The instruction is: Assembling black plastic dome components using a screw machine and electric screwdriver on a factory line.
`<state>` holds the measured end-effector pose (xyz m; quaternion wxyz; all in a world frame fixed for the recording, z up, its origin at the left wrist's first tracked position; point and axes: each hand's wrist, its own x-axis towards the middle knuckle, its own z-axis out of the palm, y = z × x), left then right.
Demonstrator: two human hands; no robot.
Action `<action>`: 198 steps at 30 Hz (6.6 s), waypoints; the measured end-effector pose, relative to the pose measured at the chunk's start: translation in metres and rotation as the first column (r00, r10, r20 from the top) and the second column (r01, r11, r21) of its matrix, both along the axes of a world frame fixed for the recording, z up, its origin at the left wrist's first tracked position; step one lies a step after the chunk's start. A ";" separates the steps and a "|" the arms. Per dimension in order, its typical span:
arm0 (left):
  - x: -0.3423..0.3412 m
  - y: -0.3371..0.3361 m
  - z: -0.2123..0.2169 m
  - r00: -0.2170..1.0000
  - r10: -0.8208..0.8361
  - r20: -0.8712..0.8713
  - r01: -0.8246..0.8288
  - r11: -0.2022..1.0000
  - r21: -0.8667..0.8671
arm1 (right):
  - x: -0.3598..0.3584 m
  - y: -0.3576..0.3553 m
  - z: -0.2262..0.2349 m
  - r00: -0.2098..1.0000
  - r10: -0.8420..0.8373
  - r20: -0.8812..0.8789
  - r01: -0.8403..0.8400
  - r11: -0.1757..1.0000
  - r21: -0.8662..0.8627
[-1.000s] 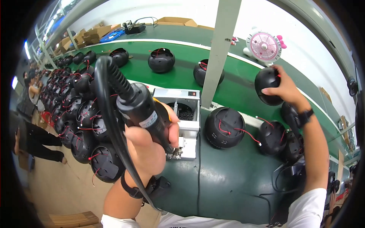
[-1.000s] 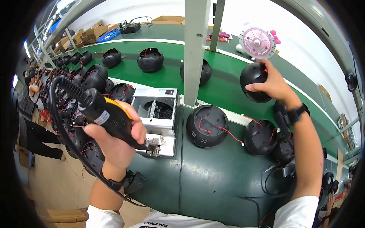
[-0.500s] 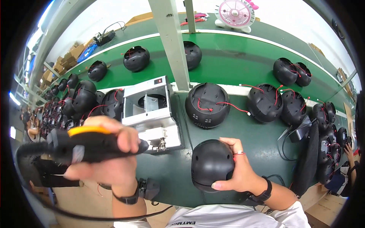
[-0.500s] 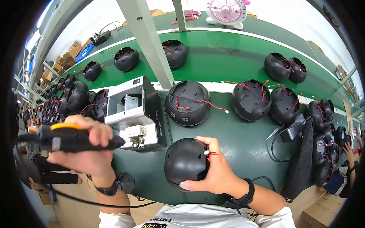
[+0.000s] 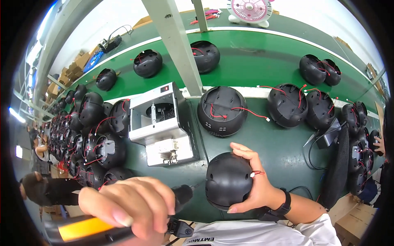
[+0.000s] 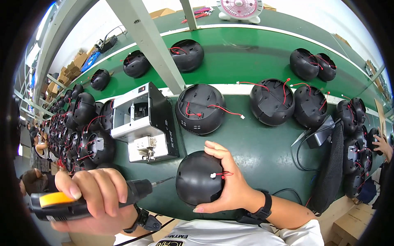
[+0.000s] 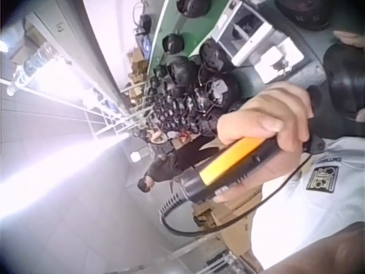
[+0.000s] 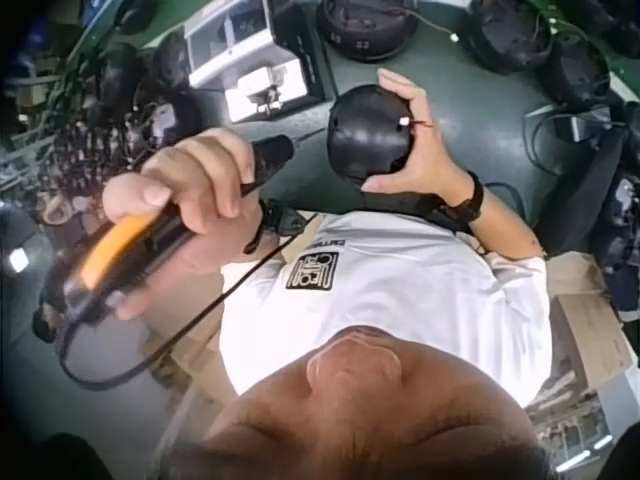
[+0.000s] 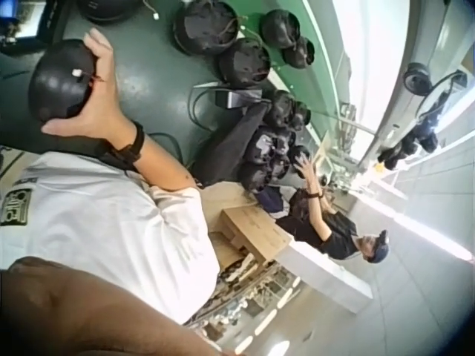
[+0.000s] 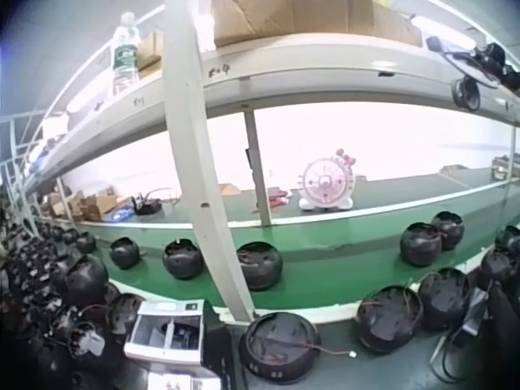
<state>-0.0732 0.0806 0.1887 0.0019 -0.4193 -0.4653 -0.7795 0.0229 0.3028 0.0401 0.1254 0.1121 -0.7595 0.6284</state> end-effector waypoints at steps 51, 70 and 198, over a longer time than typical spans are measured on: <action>0.016 0.019 0.003 0.976 -0.183 -0.117 0.197 0.973 0.122 | -0.005 -0.031 0.030 0.977 -0.211 0.024 0.206 0.969 0.139; 0.018 0.046 -0.004 0.968 -0.135 -0.212 0.142 0.990 0.018 | -0.004 -0.040 0.037 0.966 -0.257 0.002 0.252 0.949 0.189; -0.036 0.062 0.013 0.856 -0.114 0.505 0.128 0.992 0.008 | -0.022 -0.007 0.057 0.995 0.058 0.081 -0.089 0.882 0.462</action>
